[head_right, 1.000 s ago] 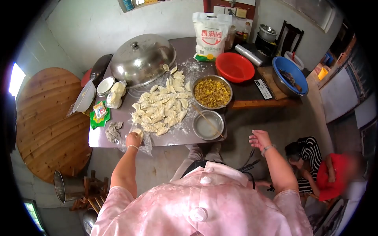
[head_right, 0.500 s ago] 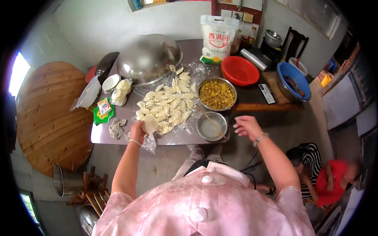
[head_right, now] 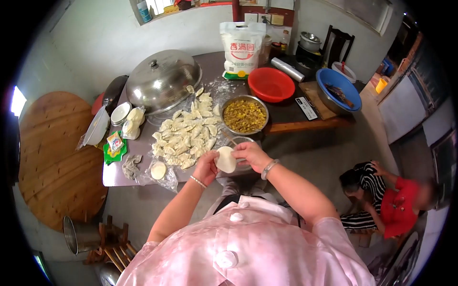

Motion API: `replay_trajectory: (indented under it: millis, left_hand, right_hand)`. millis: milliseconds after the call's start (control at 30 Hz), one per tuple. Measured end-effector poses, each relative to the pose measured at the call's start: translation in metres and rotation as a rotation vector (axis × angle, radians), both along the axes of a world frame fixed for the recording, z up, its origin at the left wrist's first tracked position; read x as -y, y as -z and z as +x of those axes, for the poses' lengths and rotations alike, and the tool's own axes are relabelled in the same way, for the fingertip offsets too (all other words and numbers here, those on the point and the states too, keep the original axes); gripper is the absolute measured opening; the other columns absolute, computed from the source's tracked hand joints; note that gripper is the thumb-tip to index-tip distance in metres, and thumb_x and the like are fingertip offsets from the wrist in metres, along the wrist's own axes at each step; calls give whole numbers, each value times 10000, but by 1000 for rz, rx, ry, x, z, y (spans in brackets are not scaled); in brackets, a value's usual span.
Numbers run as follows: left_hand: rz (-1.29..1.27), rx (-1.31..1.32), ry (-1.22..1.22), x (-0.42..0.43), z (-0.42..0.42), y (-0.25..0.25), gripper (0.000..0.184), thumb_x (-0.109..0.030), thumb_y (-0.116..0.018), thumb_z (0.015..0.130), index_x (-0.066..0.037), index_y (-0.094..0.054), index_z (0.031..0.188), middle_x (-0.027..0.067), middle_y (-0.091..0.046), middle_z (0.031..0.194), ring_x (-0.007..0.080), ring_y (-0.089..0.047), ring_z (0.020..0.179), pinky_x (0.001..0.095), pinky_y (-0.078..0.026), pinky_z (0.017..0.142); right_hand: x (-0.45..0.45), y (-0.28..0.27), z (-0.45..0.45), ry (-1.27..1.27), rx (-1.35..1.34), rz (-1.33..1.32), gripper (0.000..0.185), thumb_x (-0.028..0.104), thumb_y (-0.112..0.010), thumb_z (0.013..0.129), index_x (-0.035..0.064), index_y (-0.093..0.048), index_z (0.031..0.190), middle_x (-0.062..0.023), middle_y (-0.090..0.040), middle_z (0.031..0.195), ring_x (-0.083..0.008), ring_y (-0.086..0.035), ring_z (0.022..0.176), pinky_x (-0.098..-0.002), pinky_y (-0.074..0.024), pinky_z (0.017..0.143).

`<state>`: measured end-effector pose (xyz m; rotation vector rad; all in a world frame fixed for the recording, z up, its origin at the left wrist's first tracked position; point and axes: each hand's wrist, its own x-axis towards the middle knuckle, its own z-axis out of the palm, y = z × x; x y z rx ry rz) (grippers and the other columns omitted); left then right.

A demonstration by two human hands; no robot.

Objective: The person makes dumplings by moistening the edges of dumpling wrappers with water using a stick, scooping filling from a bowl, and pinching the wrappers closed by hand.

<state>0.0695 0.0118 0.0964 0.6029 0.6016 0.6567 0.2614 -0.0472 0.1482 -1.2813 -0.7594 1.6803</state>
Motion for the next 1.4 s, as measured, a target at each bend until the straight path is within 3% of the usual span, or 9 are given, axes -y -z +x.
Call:
replay_trajectory:
  millis: [233, 367, 400, 567, 733, 833, 1000, 1233, 1400]
  left_hand:
    - [-138, -111, -122, 13, 24, 2, 182, -257, -529, 878, -79, -565, 876, 34, -610, 805, 127, -563, 670, 254, -460, 568]
    - [-350, -13, -103, 18, 28, 13, 459, -492, -464, 884, -52, -537, 993, 83, -593, 992, 214, -569, 875, 345, -459, 778]
    - [-368, 33, -76, 20, 28, 9, 493, -519, -457, 875, -48, -530, 1001, 93, -584, 1017, 225, -558, 910, 361, -445, 809]
    - [-470, 263, 63, 42, 27, -17, 668, -653, -422, 828, -26, -500, 1046, 142, -540, 1146, 277, -504, 1084, 444, -374, 966]
    - [-502, 465, -35, 36, 20, 5, 644, -545, -349, 897, 26, -444, 1182, 207, -468, 1278, 339, -404, 1233, 454, -295, 1052]
    - [-455, 399, -94, 34, 17, 14, 559, -494, -424, 891, 1, -461, 1148, 182, -478, 1273, 346, -438, 1200, 470, -324, 1026]
    - [-695, 302, -261, 29, 1, 34, 427, -109, -342, 855, 67, -360, 1244, 258, -444, 1262, 404, -444, 1177, 476, -341, 1027]
    - [-612, 170, -268, 32, -7, 42, 350, -148, -322, 880, 38, -426, 1158, 258, -496, 1189, 388, -497, 1115, 476, -387, 981]
    - [-611, 207, -196, 35, -13, 25, 390, -200, -299, 923, 7, -391, 1240, 212, -464, 1265, 368, -462, 1166, 529, -361, 980]
  right_hand:
    - [0, 16, 8, 110, 283, 229, 124, 140, -669, 761, 28, -617, 773, 23, -577, 685, -78, -543, 635, -221, -447, 565]
    - [2, 8, -7, 66, 919, 537, 145, 131, -678, 710, 11, -621, 767, -89, -627, 654, -170, -606, 598, -290, -467, 556]
    - [5, -1, -15, 59, 1039, 604, 179, 179, -661, 693, 17, -628, 761, -149, -624, 682, -271, -618, 612, -341, -474, 554]
    - [31, -8, -50, -261, 1329, 894, 101, 151, -567, 767, 59, -573, 725, -102, -587, 724, -303, -595, 682, -410, -468, 580]
    - [40, -15, -49, -431, 1179, 1019, 137, 173, -541, 760, 66, -621, 732, -123, -608, 702, -310, -606, 691, -415, -481, 606]
    - [34, -24, -17, -343, 1193, 814, 152, 184, -555, 748, 57, -638, 747, -155, -620, 728, -326, -607, 697, -427, -479, 624]
    - [8, 7, 57, -301, 1305, 449, 163, 148, -557, 716, 64, -670, 797, -169, -627, 776, -339, -607, 755, -429, -481, 699]
    - [-23, 79, 39, -512, 1340, 410, 297, 146, -570, 756, 84, -642, 1038, -146, -572, 965, -320, -546, 976, -399, -455, 835]
    - [-39, 96, 28, -612, 1476, 300, 261, 161, -572, 775, 62, -634, 1008, -154, -569, 1014, -321, -543, 996, -397, -458, 845]
